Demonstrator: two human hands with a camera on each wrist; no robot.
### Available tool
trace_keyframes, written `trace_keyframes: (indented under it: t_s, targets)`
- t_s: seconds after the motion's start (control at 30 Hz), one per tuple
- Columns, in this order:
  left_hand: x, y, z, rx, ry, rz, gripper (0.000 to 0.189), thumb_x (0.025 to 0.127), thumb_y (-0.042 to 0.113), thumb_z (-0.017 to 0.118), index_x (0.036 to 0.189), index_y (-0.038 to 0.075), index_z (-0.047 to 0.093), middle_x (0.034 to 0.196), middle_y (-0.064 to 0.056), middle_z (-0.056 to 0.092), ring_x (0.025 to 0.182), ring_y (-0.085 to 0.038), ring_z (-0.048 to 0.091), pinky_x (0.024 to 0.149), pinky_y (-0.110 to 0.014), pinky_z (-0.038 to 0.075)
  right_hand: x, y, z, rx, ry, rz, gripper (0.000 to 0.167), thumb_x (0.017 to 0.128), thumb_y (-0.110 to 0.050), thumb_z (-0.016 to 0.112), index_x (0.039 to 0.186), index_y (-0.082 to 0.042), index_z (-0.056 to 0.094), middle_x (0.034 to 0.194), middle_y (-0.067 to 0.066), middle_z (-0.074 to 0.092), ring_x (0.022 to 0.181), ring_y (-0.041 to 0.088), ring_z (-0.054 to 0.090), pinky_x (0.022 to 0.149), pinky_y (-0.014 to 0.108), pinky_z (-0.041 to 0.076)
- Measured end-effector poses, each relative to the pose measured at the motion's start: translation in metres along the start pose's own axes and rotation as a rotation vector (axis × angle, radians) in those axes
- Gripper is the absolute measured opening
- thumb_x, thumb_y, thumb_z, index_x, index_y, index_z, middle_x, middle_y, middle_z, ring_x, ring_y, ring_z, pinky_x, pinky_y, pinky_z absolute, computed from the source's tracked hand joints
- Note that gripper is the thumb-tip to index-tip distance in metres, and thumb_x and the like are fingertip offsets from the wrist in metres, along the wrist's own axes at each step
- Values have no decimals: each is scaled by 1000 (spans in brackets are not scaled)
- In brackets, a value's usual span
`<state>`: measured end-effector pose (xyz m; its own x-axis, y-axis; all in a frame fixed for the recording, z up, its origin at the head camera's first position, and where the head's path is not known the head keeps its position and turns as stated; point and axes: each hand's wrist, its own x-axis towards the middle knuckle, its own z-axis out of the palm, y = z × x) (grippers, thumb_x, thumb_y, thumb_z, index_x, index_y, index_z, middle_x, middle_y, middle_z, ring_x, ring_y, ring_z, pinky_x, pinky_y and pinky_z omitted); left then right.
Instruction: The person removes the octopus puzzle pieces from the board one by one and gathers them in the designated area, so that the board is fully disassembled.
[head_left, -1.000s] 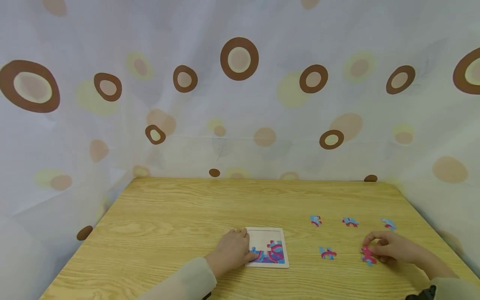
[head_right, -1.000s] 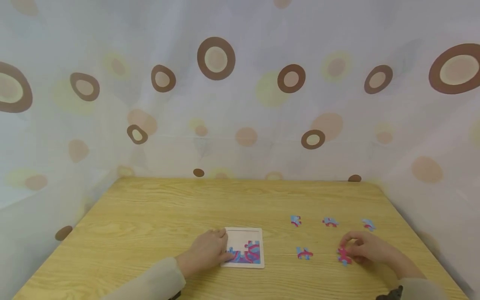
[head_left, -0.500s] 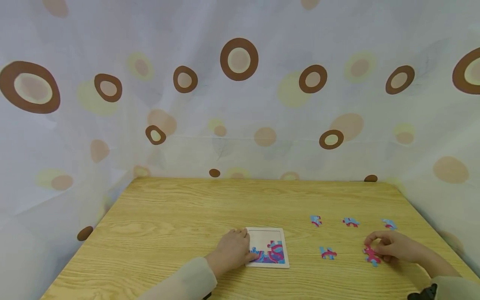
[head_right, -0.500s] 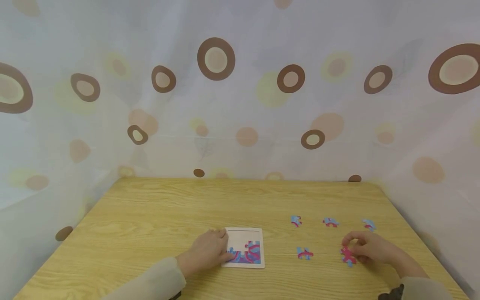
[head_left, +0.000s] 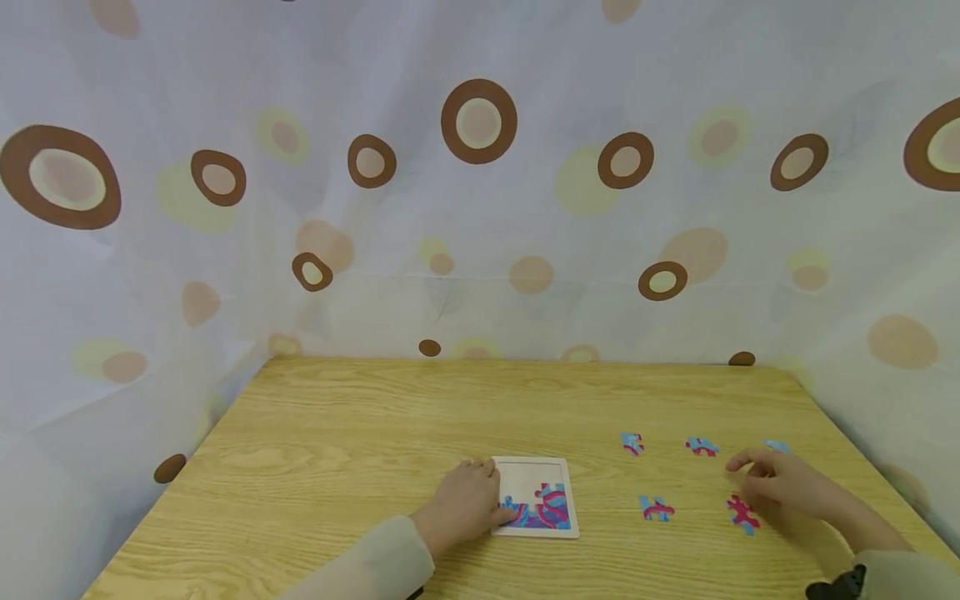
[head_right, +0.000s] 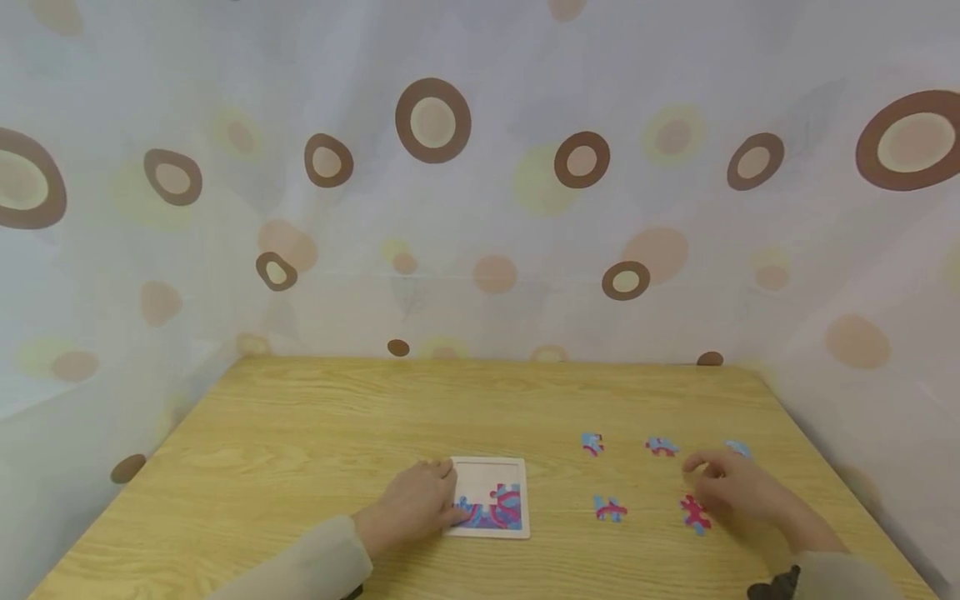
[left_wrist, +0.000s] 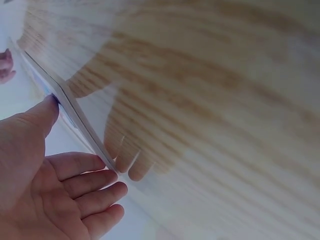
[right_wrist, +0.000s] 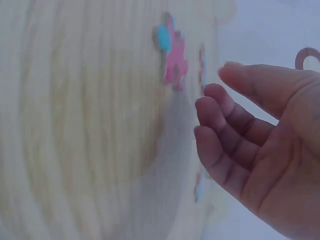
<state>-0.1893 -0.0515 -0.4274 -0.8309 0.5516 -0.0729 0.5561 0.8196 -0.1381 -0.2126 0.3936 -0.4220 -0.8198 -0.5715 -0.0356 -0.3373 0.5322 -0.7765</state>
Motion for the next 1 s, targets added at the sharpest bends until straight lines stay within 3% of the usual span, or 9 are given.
trace_keyframes:
  t_s: [0.2, 0.37, 0.67, 0.8, 1.0]
  targets:
    - [-1, 0, 0, -5, 11, -4, 67, 87, 58, 48, 123, 3, 57, 126, -7, 54, 116, -18, 50, 98, -31, 39, 22, -30, 10, -60, 79, 51, 24, 96, -6, 46, 111, 12, 52, 75, 8, 55, 56, 17, 49, 46, 30, 45]
    - [0, -1, 0, -27, 4, 3, 67, 87, 57, 49, 125, 3, 56, 128, -7, 53, 117, -18, 49, 99, -32, 38, 44, -53, 23, -64, 109, 31, 25, 96, -10, 49, 114, 7, 53, 75, 7, 53, 58, 17, 48, 49, 30, 44]
    - [0, -3, 1, -50, -5, 24, 62, 87, 57, 50, 120, 5, 60, 127, -7, 53, 117, -18, 48, 99, -32, 37, 84, -82, 56, -38, 37, -39, 23, 94, -7, 53, 112, 6, 55, 78, 11, 54, 57, 10, 45, 48, 26, 43]
    - [-1, -4, 1, -63, -6, 28, 62, 86, 56, 50, 121, 5, 59, 128, -7, 53, 118, -19, 48, 100, -32, 37, 99, -89, 73, -57, 6, -76, 23, 92, -5, 55, 112, 6, 56, 86, 8, 55, 66, 11, 50, 57, 27, 47]
    - [-3, -6, 1, -64, -10, 24, 67, 86, 57, 49, 127, 4, 55, 130, -7, 51, 120, -19, 46, 101, -31, 36, 116, -96, 98, -90, -60, -112, 24, 89, -7, 60, 111, 3, 57, 83, 1, 54, 64, 11, 51, 58, 26, 48]
